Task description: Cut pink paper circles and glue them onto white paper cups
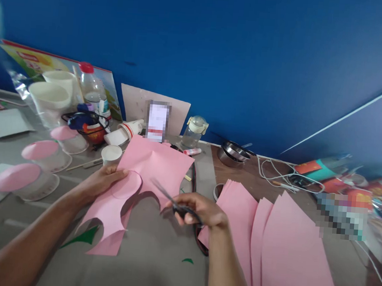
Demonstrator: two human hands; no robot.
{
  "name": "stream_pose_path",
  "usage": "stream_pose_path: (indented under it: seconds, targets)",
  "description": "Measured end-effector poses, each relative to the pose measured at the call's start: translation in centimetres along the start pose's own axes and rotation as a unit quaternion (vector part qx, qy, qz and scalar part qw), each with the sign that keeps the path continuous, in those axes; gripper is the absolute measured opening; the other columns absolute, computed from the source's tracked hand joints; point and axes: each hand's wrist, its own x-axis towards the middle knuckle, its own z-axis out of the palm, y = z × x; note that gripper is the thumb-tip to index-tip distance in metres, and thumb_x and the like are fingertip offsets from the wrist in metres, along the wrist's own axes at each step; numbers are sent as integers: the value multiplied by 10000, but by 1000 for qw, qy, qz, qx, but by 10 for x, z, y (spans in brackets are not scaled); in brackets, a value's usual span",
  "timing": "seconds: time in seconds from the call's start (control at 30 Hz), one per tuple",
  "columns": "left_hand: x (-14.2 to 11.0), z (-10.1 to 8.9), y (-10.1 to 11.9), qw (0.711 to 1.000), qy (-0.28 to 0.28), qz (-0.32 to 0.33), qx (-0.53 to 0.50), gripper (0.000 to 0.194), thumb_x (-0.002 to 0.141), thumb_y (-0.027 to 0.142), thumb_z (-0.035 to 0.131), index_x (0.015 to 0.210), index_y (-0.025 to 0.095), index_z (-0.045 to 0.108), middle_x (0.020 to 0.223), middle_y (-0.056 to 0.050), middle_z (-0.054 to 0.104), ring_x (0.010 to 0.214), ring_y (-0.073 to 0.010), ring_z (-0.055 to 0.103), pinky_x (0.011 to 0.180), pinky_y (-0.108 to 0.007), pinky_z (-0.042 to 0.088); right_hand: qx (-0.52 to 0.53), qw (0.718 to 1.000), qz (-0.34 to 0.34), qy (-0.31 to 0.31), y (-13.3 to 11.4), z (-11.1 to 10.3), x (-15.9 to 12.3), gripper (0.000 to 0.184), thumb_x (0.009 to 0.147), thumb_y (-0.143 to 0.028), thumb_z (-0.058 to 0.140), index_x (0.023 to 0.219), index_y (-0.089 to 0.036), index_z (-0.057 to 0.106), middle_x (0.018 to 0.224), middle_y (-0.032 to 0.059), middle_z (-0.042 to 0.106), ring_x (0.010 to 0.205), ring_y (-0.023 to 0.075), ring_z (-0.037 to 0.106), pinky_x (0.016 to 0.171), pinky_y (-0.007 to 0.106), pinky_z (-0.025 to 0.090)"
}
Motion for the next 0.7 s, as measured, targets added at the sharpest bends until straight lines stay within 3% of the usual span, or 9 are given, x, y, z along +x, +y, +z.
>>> stream_pose_path:
  seconds: [0.03, 0.1, 0.17, 0.27, 0.37, 0.5, 0.6, 0.7]
  targets:
    - [0, 0, 0, 1000, -3, -4, -2, 356, 751, 489, 663, 772, 136, 625, 611, -10, 608, 479, -118, 516, 437, -223, 381, 23, 997, -55, 53, 3, -4, -5, 791, 591, -777, 612, 1086, -161, 639, 628, 30, 569, 535, 151, 476, 546, 297, 383]
    - [0, 1, -2, 1000, -14, -11, -6, 351, 748, 485, 671, 773, 137, 632, 631, -16, 618, 496, -118, 526, 448, -221, 390, 23, 961, -151, 231, 7, -8, -7, 758, 635, -812, 517, 1044, -183, 628, 660, 59, 578, 561, 177, 503, 581, 341, 415]
    - [1, 2, -4, 999, -31, -18, -10, 345, 737, 473, 686, 780, 133, 646, 662, -33, 640, 522, -127, 544, 471, -228, 409, -47, 913, -171, 369, 8, -4, 2, 608, 745, -683, 518, 1113, -202, 571, 789, 88, 613, 675, 209, 554, 666, 375, 451]
    - [1, 7, -4, 997, -75, -26, -5, 349, 714, 457, 708, 789, 118, 675, 693, -65, 662, 534, -137, 548, 484, -237, 412, -181, 853, -180, 455, 8, 7, 28, 454, 789, -381, 607, 1204, -238, 493, 1009, 82, 627, 892, 225, 581, 843, 410, 460]
    - [-1, 13, -2, 993, -114, -24, 26, 342, 699, 454, 716, 745, 116, 688, 659, -63, 652, 498, -126, 507, 458, -233, 375, -339, 787, -203, 473, 11, 15, 46, 428, 755, -257, 643, 1170, -208, 549, 1103, 106, 603, 1130, 272, 492, 995, 457, 392]
    - [-4, 15, 3, 984, -162, -11, 79, 323, 714, 457, 697, 701, 134, 695, 617, -40, 630, 484, -114, 462, 447, -226, 341, -401, 755, -199, 478, 16, 14, 47, 472, 758, -201, 626, 1221, -187, 538, 1099, 117, 614, 1194, 295, 444, 1029, 486, 369]
    - [-6, 14, 6, 976, -190, -18, 103, 334, 726, 471, 677, 688, 139, 697, 590, -29, 615, 478, -113, 449, 441, -224, 328, -357, 777, -176, 487, 18, 10, 43, 430, 761, -229, 630, 1185, -192, 564, 1115, 114, 605, 1162, 277, 488, 1042, 476, 360]
    - [-10, 15, 6, 980, -179, -29, 80, 337, 685, 472, 712, 681, 136, 700, 590, -41, 626, 480, -124, 478, 444, -233, 360, -318, 816, -156, 456, 20, 7, 43, 314, 767, -249, 629, 1077, -202, 611, 979, 60, 636, 944, 208, 595, 1104, 477, 275]
